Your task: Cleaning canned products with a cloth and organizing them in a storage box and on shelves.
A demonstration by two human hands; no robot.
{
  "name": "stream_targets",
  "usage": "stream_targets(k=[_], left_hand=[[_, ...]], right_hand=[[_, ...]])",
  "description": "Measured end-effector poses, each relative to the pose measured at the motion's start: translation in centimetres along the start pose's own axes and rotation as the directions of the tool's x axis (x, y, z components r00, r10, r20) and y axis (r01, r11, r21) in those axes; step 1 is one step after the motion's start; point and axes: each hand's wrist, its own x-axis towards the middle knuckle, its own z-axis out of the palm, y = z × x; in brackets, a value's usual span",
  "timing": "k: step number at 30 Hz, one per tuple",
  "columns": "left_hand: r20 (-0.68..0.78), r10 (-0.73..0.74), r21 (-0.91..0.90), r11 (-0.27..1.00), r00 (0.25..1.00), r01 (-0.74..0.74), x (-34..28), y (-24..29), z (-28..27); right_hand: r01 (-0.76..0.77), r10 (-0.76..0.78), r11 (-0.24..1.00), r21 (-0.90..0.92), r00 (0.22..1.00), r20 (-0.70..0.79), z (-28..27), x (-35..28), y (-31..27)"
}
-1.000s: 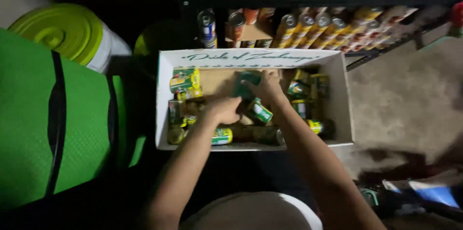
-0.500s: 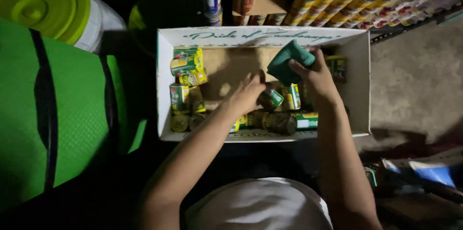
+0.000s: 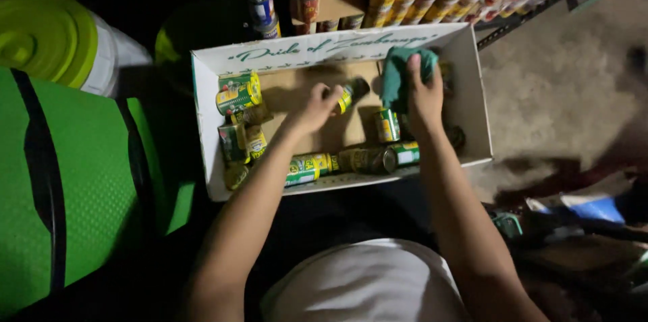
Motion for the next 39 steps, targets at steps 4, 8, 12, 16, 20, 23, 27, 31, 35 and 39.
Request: stream_targets(k=[4,8,12,16,20,23,27,31,35,39], left_hand=[[0.216,-0.008,-0.506,0.855,0.976,0.119,2.6,-1.8,-0.6],[0.438,0.099,-0.573,0.797,0.894,0.193,1.8,-0.2,-1.3],[0.328,0.017,-0.609,0.768,0.944,0.198,-0.6,3.9,-0.6],[0.357,0.067,-0.627,0.757,0.932,0.186,1.1,1.2,0.2],[0.248,-0.018,-0.707,0.680,0.969,0.194,0.8,3.0,-0.6],[0.187,-0.065,-0.626,0.762,0.980,0.169,-0.5,4.5,-0.4],[0.165,-0.063,-0.613,0.775,0.984,0.153,1.6,1.2,0.6],[0.153,-0.096,-0.701,0.691,0.983,0.177,1.8,0.7,0.2],[0.098,-0.113,-0.716,0.682,0.989,0.149,1.9,1.2,-0.9],[0.175,-0.083,-0.699,0.692,0.981,0.183,1.2,1.6,0.3]], right_hand=[[0.055,-0.056,0.998,0.004,0.996,0.070,0.9,-1.9,-3.0],[0.378,-0.337,0.923,-0.069,0.882,0.329,2.4,-3.4,-4.9],[0.572,-0.498,0.816,-0.088,0.772,0.396,3.8,-3.7,-9.1],[0.559,-0.523,0.818,-0.135,0.821,0.229,4.7,-2.5,-7.3],[0.570,-0.483,0.818,-0.079,0.755,0.443,4.8,-4.0,-5.3],[0.634,-0.526,0.772,-0.050,0.680,0.511,5.2,-3.4,-6.0],[0.656,-0.580,0.747,-0.103,0.720,0.381,5.8,-0.8,-4.9],[0.604,-0.584,0.791,0.094,0.701,0.408,6.0,-2.5,-4.8],[0.635,-0.487,0.771,-0.054,0.642,0.593,5.8,-2.6,-5.2],[0.605,-0.547,0.794,-0.065,0.756,0.359,6.8,-0.7,-4.9]])
